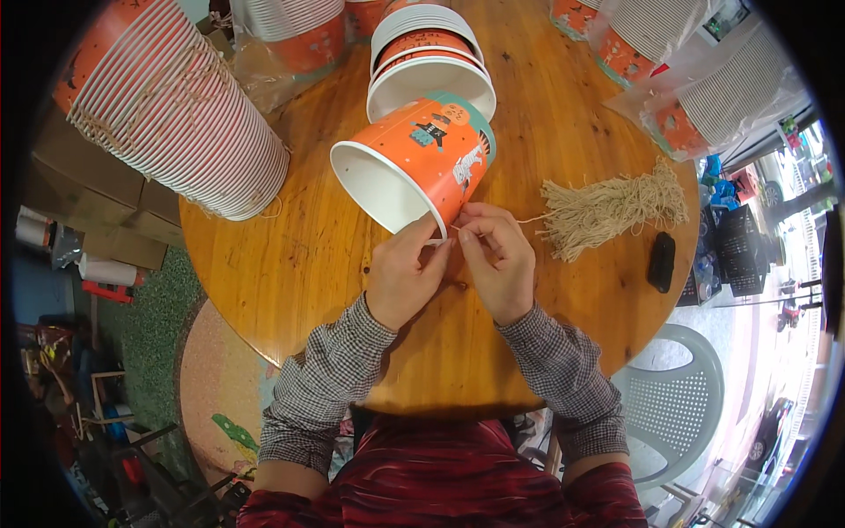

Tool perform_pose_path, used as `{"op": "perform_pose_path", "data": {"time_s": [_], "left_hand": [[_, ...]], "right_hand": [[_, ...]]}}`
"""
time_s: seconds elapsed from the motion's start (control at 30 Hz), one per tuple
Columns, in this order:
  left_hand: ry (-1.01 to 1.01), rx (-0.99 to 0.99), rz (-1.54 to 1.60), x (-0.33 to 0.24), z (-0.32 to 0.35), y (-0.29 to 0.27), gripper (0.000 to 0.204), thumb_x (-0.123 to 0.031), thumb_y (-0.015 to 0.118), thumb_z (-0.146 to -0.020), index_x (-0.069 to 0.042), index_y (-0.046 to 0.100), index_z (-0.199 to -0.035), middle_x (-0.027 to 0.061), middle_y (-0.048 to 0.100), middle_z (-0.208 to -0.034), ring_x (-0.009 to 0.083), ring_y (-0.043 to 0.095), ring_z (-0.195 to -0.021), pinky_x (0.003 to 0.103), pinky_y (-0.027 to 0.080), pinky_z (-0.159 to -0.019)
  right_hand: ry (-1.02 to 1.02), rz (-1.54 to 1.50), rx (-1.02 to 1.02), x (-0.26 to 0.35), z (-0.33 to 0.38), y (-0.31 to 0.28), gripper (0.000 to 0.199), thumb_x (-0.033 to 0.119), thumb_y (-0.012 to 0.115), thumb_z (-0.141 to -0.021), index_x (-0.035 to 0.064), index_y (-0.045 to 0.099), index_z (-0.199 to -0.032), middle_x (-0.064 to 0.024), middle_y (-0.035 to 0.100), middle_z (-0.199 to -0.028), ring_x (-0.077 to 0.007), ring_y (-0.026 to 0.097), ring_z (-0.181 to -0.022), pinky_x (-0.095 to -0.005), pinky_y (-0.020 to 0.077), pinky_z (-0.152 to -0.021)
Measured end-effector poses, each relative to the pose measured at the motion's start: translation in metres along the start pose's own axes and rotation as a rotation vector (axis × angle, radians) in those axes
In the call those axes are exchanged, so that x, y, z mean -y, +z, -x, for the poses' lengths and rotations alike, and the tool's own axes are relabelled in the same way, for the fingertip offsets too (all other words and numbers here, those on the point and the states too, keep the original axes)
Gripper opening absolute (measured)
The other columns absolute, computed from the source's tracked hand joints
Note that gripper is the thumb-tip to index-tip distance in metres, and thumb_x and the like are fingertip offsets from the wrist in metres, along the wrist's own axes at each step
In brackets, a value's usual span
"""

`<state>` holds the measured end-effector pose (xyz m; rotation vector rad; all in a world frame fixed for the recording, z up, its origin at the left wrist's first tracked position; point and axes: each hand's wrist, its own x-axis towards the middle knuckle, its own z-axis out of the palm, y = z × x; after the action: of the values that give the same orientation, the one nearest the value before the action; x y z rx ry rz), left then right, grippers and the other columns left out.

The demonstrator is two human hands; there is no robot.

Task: Threading and tying strings onto decorative paper buckets at a wooden table.

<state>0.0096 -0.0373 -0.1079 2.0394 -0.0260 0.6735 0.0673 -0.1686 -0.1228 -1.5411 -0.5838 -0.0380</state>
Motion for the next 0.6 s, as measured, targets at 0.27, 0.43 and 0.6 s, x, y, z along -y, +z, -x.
{"op": "perform_pose_path", "data": {"time_s": [0.27, 0.43, 0.6], "left_hand": [[0.01, 0.005, -0.011, 0.004, 0.001, 0.001, 0.015, -0.001, 0.06, -0.082, 0.002, 0.059, -0.097, 0.0188, 0.063, -0.083, 0.0345, 0.063, -0.071, 0.037, 0.05, -0.062], [-0.098, -0.074, 0.007, -0.003, -0.002, -0.001, 0.011, 0.0, 0.058, -0.081, 0.002, 0.059, -0.091, 0.0167, 0.061, -0.082, 0.0324, 0.063, -0.069, 0.035, 0.051, -0.061], [0.118, -0.108, -0.107, 0.0, 0.0, 0.003, 0.011, 0.0, 0.059, -0.078, 0.001, 0.059, -0.088, 0.0136, 0.058, -0.088, 0.0306, 0.061, -0.07, 0.035, 0.051, -0.059]], "right_hand": [[-0.03, 0.144, 0.054, 0.003, -0.003, -0.004, 0.01, -0.003, 0.062, -0.083, -0.0021, 0.06, -0.092, -0.0112, 0.055, -0.107, -0.0184, 0.059, -0.088, -0.0252, 0.049, -0.074], [-0.014, -0.003, 0.123, -0.001, 0.0, 0.006, 0.025, -0.005, 0.059, -0.083, -0.0014, 0.057, -0.107, -0.0148, 0.054, -0.118, -0.0227, 0.061, -0.098, -0.0278, 0.0506, -0.083], [-0.017, 0.062, 0.158, -0.006, -0.002, 0.004, 0.03, -0.004, 0.056, -0.084, -0.0031, 0.054, -0.113, -0.017, 0.051, -0.127, -0.0266, 0.06, -0.105, -0.031, 0.0505, -0.087]]}}
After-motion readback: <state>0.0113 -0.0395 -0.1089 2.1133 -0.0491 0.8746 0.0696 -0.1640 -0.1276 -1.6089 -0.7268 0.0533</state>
